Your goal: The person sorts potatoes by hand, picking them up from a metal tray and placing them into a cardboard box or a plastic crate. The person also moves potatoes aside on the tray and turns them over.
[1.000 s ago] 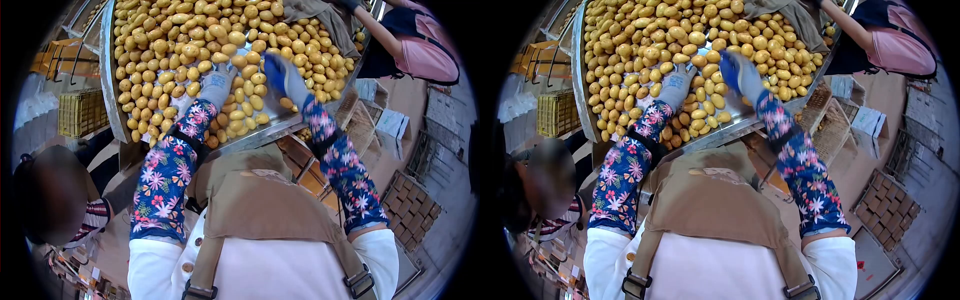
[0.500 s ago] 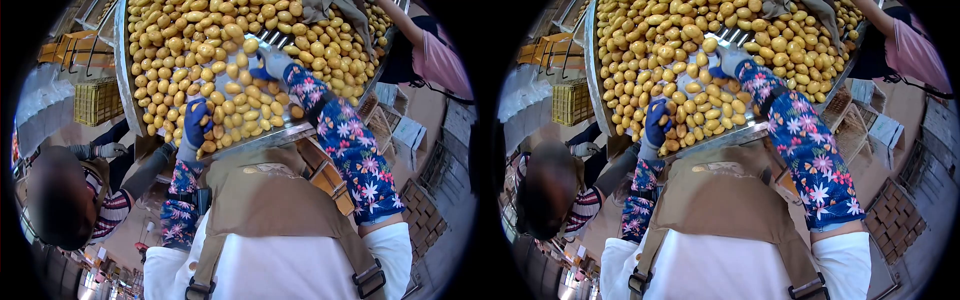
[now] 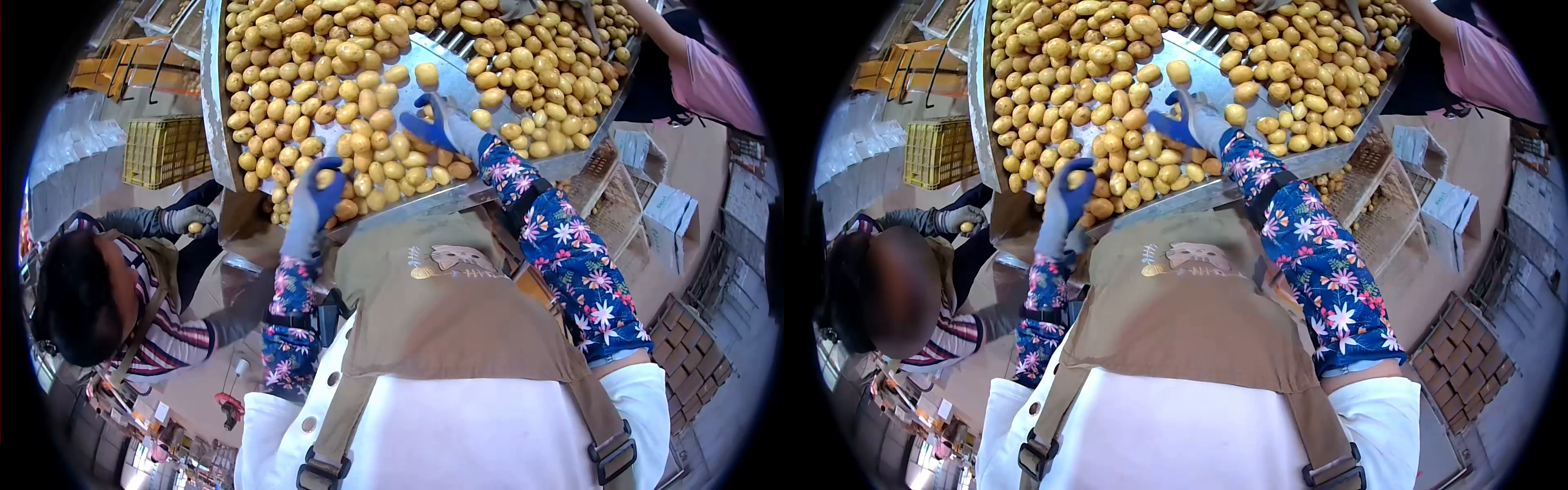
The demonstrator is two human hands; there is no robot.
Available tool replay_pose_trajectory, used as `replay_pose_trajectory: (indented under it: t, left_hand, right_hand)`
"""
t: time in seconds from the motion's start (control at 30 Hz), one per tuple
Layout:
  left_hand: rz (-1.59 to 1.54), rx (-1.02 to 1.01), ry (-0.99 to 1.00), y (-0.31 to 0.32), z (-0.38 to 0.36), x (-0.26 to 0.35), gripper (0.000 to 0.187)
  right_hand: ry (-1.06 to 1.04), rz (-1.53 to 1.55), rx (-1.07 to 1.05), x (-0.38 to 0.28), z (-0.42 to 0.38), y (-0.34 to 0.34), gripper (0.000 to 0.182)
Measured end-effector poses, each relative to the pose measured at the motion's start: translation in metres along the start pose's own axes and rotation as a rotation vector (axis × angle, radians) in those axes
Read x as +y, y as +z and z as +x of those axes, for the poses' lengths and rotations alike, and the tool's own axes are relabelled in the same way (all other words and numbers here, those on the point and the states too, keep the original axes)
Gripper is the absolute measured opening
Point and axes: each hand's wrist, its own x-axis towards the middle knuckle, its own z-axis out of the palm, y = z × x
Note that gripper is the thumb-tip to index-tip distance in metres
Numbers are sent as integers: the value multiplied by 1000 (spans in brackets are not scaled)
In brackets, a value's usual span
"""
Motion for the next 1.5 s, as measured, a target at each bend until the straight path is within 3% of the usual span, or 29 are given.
replay_pose_trajectory:
  t: [0.03, 0.07, 0.1, 0.17, 0.2, 0.33, 0.43, 0.47, 0.6, 0.67, 0.7, 0.77, 0.8, 0.83, 0.9, 0.93, 0.97, 1.03, 1.07, 1.1, 1.17, 1.2, 1.23, 1.3, 1.33, 1.37, 1.43, 1.47, 1.5]
  left_hand:
    - [313, -13, 186, 13, 4, -8, 32]
    - [668, -152, 134, 20, 1, 16, 37]
    - [807, -218, 195, 35, -2, 14, 39]
    - [1024, -289, 222, 63, 5, 21, 34]
    - [1109, -242, 272, 71, 8, 16, 29]
    - [1116, -292, 360, 69, 12, 11, 29]
    - [1167, -372, 317, 78, 21, 14, 28]
    - [1153, -383, 301, 79, 22, 15, 25]
    - [1262, -602, 229, 90, 33, 44, 20]
    - [1250, -598, 240, 85, 39, 39, 21]
    - [1234, -587, 243, 81, 41, 35, 23]
    - [903, -541, 84, 51, 46, 36, 38]
    - [825, -447, 67, 39, 38, 54, 39]
    - [740, -361, 41, 32, 30, 67, 41]
    - [292, -163, 183, 43, 31, 38, 42]
    - [-94, -164, 51, 47, 20, 73, 42]
    - [-98, -158, 54, 55, 16, 92, 42]
    - [-470, -60, 23, 67, 11, 114, 41]
    - [-427, 8, 170, 76, 10, 127, 44]
    - [-506, -50, 33, 79, 4, 138, 46]
    - [-515, -76, 87, 92, 2, 148, 49]
    - [-583, -114, 53, 98, 3, 146, 52]
    - [-584, -122, 55, 104, 0, 148, 52]
    - [-495, -82, 103, 115, -7, 152, 52]
    - [-257, -95, 469, 122, -5, 135, 54]
    - [6, -224, 643, 126, 0, 125, 58]
    - [720, -330, 1016, 127, -10, 118, 55]
    - [719, -328, 1017, 125, -17, 121, 55]
    - [422, -488, 930, 121, -24, 123, 55]
  right_hand:
    - [-69, -68, 38, -4, -17, 2, 68]
    - [-222, -319, 6, -2, -25, 6, 73]
    - [-283, -397, 3, 6, -31, 21, 72]
    - [-174, -590, -64, -28, -52, 21, 69]
    - [-263, -581, 42, -10, -45, 35, 73]
    - [-183, -225, -25, -15, -41, 12, 81]
    - [-162, -201, -103, 3, -49, 14, 82]
    - [-244, -330, -122, 4, -58, 15, 84]
    - [-289, -320, -35, 14, -74, 27, 74]
    - [-272, -69, 31, 15, -82, 26, 61]
    - [-269, -69, 31, 16, -88, 25, 61]
    - [-48, 762, -16, 12, -106, 16, 52]
    - [10, 898, 12, 15, -113, 16, 48]
    - [20, 903, 22, 27, -112, 27, 48]
    - [-484, 982, 273, 58, -110, 58, 42]
    - [-181, 1108, 37, 35, -126, 35, 34]
    - [-186, 1103, 34, 36, -125, 34, 34]
    - [-645, -303, 496, 37, -121, 38, 30]
    - [-644, -301, 503, 34, -121, 38, 30]
    - [-651, -343, 565, 32, -121, 37, 34]
    - [-660, -434, 689, 22, -124, 27, 43]
    - [-643, -155, 657, 17, -128, 24, 51]
    - [-637, -158, 663, 30, -120, 39, 51]
    - [-341, 773, 374, 70, -95, 79, 54]
    - [-563, 397, 414, 31, -135, 36, 47]
    - [-559, 397, 418, 34, -135, 37, 47]
    - [-161, 1906, -30, 41, -132, 37, 39]
    - [-22, 2036, -96, 42, -140, 35, 42]
    - [-34, 1809, 1, 48, -154, 32, 43]
